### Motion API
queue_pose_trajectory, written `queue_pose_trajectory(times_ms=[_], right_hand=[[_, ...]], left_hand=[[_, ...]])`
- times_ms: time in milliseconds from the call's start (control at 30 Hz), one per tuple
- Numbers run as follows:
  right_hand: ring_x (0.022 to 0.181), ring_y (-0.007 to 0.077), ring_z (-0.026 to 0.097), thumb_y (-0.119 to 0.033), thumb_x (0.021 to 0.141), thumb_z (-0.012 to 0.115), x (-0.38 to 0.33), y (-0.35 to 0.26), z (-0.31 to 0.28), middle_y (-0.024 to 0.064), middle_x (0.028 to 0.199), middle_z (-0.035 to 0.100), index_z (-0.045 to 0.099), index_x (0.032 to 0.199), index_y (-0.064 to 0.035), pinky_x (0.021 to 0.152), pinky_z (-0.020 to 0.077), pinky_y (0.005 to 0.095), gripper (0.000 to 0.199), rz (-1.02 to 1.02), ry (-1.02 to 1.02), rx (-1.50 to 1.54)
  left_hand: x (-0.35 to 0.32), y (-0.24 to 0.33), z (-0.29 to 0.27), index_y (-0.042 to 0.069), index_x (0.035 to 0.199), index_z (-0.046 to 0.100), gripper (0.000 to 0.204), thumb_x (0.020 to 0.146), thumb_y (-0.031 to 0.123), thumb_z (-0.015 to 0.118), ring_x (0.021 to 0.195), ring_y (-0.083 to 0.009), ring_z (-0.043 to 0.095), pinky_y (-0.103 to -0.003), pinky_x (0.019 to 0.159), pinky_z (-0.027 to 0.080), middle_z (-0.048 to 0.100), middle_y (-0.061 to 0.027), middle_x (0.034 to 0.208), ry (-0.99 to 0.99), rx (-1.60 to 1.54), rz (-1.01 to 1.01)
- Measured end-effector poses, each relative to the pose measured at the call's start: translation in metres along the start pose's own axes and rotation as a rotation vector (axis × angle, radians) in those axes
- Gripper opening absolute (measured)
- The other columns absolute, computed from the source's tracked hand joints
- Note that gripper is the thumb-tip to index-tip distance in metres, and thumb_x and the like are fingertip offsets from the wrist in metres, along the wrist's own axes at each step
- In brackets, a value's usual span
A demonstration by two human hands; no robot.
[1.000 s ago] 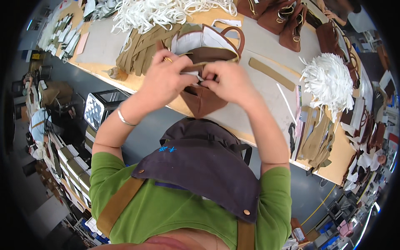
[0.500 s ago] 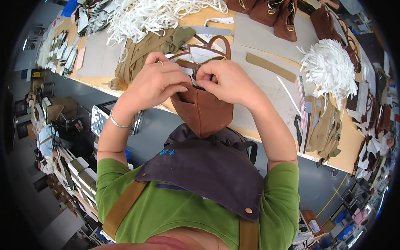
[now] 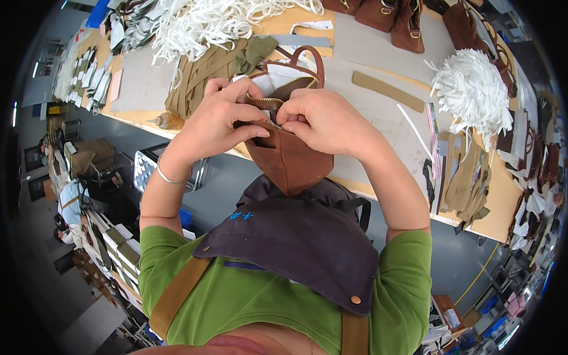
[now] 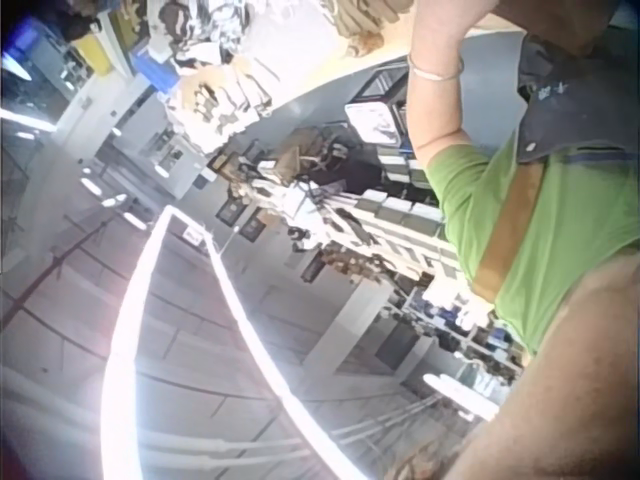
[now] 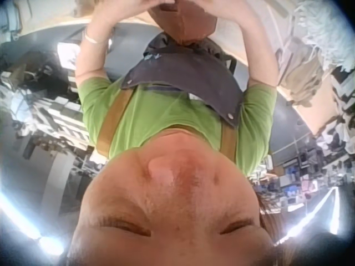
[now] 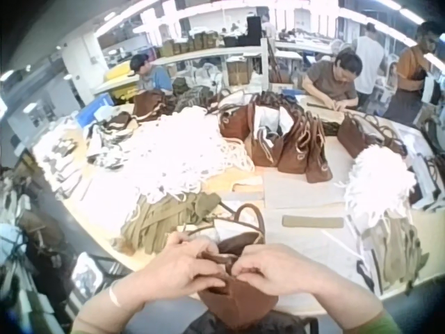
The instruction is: The person is assembling a small brown leather bag by aligning and pressing the zipper and lining into place.
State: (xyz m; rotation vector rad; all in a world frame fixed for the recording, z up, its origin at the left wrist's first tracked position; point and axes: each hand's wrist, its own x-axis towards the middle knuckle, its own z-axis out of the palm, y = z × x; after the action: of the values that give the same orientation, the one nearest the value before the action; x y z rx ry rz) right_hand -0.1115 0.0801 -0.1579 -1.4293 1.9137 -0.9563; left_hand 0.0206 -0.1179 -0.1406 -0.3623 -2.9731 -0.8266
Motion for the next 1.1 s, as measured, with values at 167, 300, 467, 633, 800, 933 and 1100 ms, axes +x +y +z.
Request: queue_pose_trajectory(times_ms=[167, 300, 467, 633, 800, 933, 1100], right_hand=[[0.081, 0.0309, 0.062, -0.01, 0.083, 0.066, -0.003, -0.001, 0.001, 0.0097, 0.084, 0.064, 0.071, 0.09, -0.006, 0.072, 0.0485, 0.0415, 0.01, 0.006, -0.007, 0.01], [0.083, 0.031, 0.062, -0.01, 0.082, 0.066, -0.003, 0.0, 0.001, 0.0096, 0.085, 0.065, 0.072, 0.09, -0.0062, 0.073, 0.0483, 0.042, 0.01, 0.011, -0.024, 0.014], [0.083, 0.0314, 0.062, -0.009, 0.082, 0.066, -0.003, 0.0, 0.001, 0.0097, 0.086, 0.065, 0.072, 0.09, -0.0061, 0.073, 0.0484, 0.0423, 0.011, 0.011, -0.036, 0.014], [0.072, 0.0268, 0.06, -0.004, 0.081, 0.067, -0.003, 0.005, 0.004, 0.0089, 0.08, 0.061, 0.069, 0.09, -0.0032, 0.064, 0.0466, 0.0366, 0.009, -0.065, -0.007, 0.076], [0.07, 0.0222, 0.059, -0.002, 0.081, 0.066, -0.003, 0.007, 0.005, 0.0077, 0.078, 0.06, 0.069, 0.089, -0.0025, 0.063, 0.0462, 0.0348, 0.008, -0.048, -0.032, 0.154], [0.066, 0.0152, 0.059, -0.008, 0.079, 0.069, -0.001, 0.005, 0.004, 0.0048, 0.073, 0.062, 0.07, 0.085, -0.0024, 0.06, 0.0462, 0.0302, 0.009, 0.056, -0.071, 0.269], [0.061, 0.0102, 0.058, -0.019, 0.075, 0.075, 0.001, 0.007, 0.019, 0.0018, 0.065, 0.063, 0.071, 0.077, -0.004, 0.059, 0.0467, 0.0272, 0.016, 0.23, 0.003, 0.41]], left_hand=[[0.0, 0.006, 0.0, 0.01, 0.083, 0.072, 0.014, 0.079, 0.023, 0.074, 0.091, -0.0206, 0.056, -0.043, 0.095, 0.028, 0.056, -0.0028, 0.098, -0.009, 0.012, -0.048], [-0.001, 0.007, 0.001, 0.009, 0.082, 0.071, 0.015, 0.078, 0.022, 0.074, 0.089, -0.0206, 0.055, -0.042, 0.094, 0.028, 0.055, -0.0031, 0.097, 0.018, 0.034, -0.037], [-0.001, 0.007, 0.003, 0.009, 0.081, 0.071, 0.013, 0.078, 0.022, 0.073, 0.088, -0.0192, 0.055, -0.041, 0.092, 0.028, 0.055, -0.0029, 0.095, 0.028, 0.031, -0.045], [-0.001, 0.009, 0.003, 0.009, 0.08, 0.07, 0.012, 0.077, 0.02, 0.073, 0.087, -0.0185, 0.055, -0.041, 0.091, 0.028, 0.055, -0.0024, 0.094, 0.036, 0.032, -0.045], [-0.002, 0.009, 0.004, 0.008, 0.078, 0.069, 0.012, 0.076, 0.019, 0.073, 0.084, -0.0188, 0.056, -0.04, 0.091, 0.029, 0.055, -0.0021, 0.094, 0.06, 0.034, -0.036], [-0.001, 0.011, 0.004, 0.008, 0.077, 0.069, 0.013, 0.075, 0.019, 0.073, 0.083, -0.0192, 0.056, -0.04, 0.091, 0.029, 0.056, -0.0024, 0.093, 0.06, 0.039, -0.034], [0.002, 0.006, -0.001, 0.007, 0.08, 0.068, 0.013, 0.075, 0.018, 0.074, 0.085, -0.0195, 0.058, -0.039, 0.092, 0.03, 0.06, -0.0031, 0.092, 0.042, -0.035, -0.027]])
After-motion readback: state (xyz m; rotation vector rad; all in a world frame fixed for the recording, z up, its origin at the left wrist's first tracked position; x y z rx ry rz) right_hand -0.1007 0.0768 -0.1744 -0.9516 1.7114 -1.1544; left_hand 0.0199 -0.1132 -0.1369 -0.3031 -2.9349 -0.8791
